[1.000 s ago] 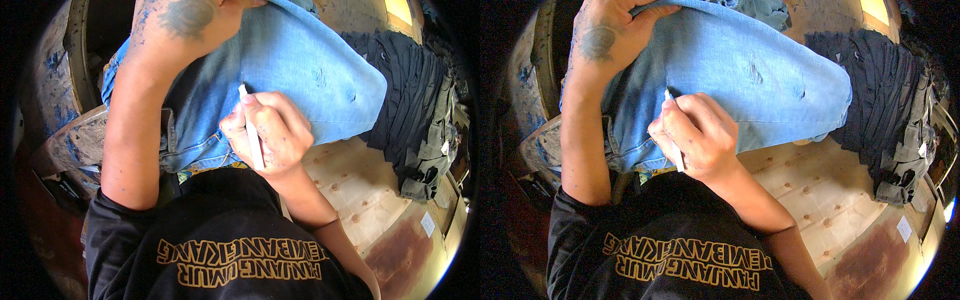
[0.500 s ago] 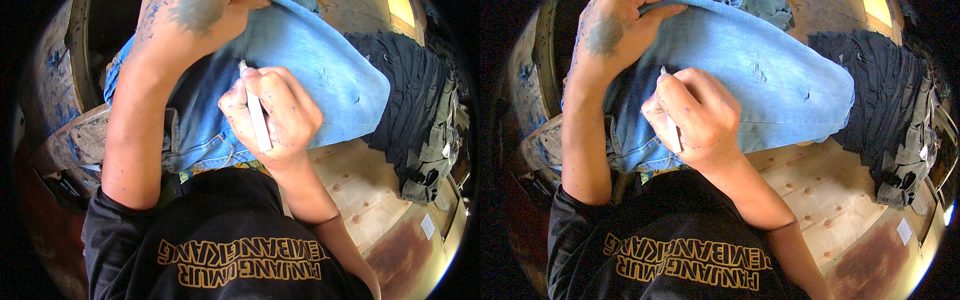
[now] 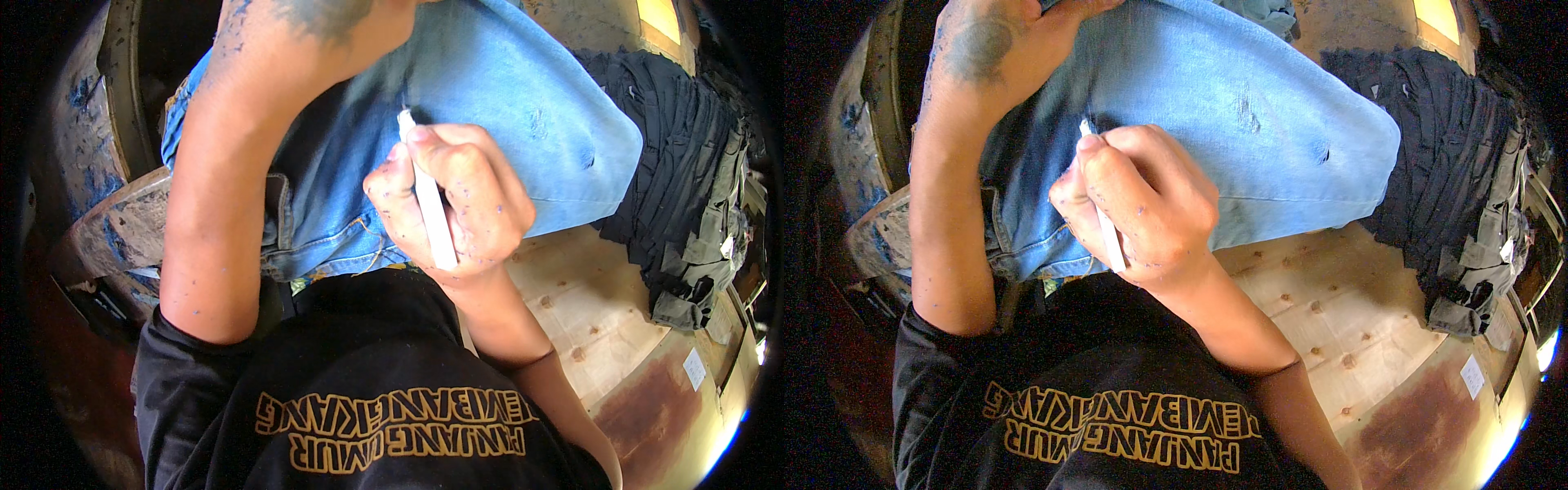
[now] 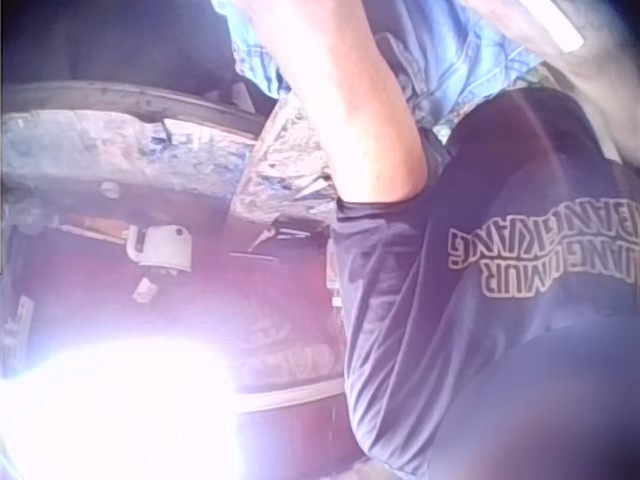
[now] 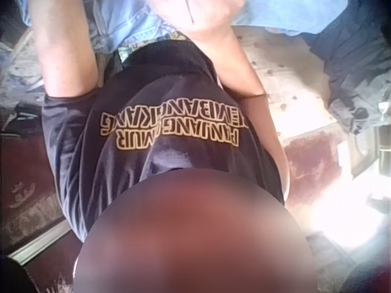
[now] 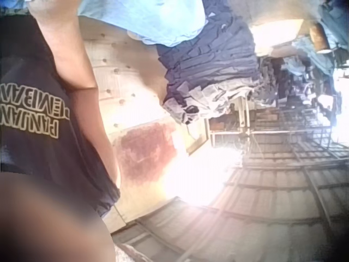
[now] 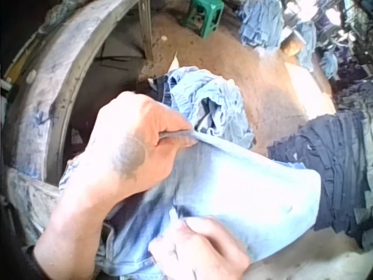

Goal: The person distresses a pair of light blue denim shorts by repeatedly scraping the fabric with a white tool and pulling at the threads to create frayed areas. The person works on different sections of the shorts, turning them over and adjusting the fabric as needed.

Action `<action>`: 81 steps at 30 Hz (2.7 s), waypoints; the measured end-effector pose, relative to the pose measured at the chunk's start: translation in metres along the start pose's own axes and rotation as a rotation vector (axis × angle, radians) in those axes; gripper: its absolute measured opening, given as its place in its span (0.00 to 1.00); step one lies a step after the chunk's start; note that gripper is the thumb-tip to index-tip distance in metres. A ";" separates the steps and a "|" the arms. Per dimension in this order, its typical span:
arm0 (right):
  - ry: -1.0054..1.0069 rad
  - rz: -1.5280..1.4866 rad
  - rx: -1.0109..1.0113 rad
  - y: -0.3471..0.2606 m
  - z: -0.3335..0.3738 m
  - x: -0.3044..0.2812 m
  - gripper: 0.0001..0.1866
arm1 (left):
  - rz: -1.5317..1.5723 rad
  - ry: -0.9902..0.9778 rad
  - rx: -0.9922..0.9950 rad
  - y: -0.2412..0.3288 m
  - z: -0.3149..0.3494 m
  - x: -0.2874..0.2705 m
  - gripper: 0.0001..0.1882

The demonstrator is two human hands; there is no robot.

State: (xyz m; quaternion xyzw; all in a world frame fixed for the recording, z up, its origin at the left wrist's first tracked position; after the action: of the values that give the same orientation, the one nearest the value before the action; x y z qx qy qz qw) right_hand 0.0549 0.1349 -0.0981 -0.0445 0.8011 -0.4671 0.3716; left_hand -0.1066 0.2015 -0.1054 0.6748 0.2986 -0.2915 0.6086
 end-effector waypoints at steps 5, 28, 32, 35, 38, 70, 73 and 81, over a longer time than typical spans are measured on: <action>-0.059 0.032 -0.032 0.008 0.002 0.009 0.17 | 0.024 -0.005 -0.044 -0.003 0.003 0.004 0.05; 0.026 -0.005 -0.044 0.002 0.004 0.006 0.14 | 0.030 -0.023 0.028 0.005 0.004 -0.005 0.06; -0.037 0.042 -0.016 0.006 0.008 0.004 0.10 | 0.063 -0.019 0.008 -0.001 -0.002 -0.004 0.06; -0.047 -0.086 0.014 -0.004 0.005 -0.006 0.07 | -0.002 -0.085 0.014 0.007 0.007 0.000 0.06; -0.121 -0.804 0.329 0.002 -0.005 -0.025 0.22 | -0.146 -0.122 0.032 0.026 0.031 -0.018 0.09; -0.578 0.132 -0.192 -0.050 -0.030 -0.128 0.10 | 0.070 0.041 -0.505 0.165 0.132 -0.057 0.08; -0.603 0.108 -0.146 -0.051 -0.029 -0.117 0.10 | 0.273 0.028 -0.741 0.159 0.142 -0.043 0.10; -0.466 -0.071 -0.106 -0.032 -0.024 -0.133 0.06 | 1.122 0.126 -0.940 0.131 0.140 0.008 0.09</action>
State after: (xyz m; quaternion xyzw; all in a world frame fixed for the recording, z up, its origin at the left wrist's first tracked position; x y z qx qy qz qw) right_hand 0.1267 0.1901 0.0078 -0.1985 0.7151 -0.4143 0.5269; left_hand -0.0060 0.0515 -0.0388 0.4095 0.0363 0.2620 0.8731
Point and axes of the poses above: each hand's wrist, its own z-axis away from the middle knuckle, its own x-axis out of the palm, y = z × x, the point moved 8 cm from there along -z, towards the middle knuckle, and after that the axes turned 14 degrees about -y, right-handed, at the moved point
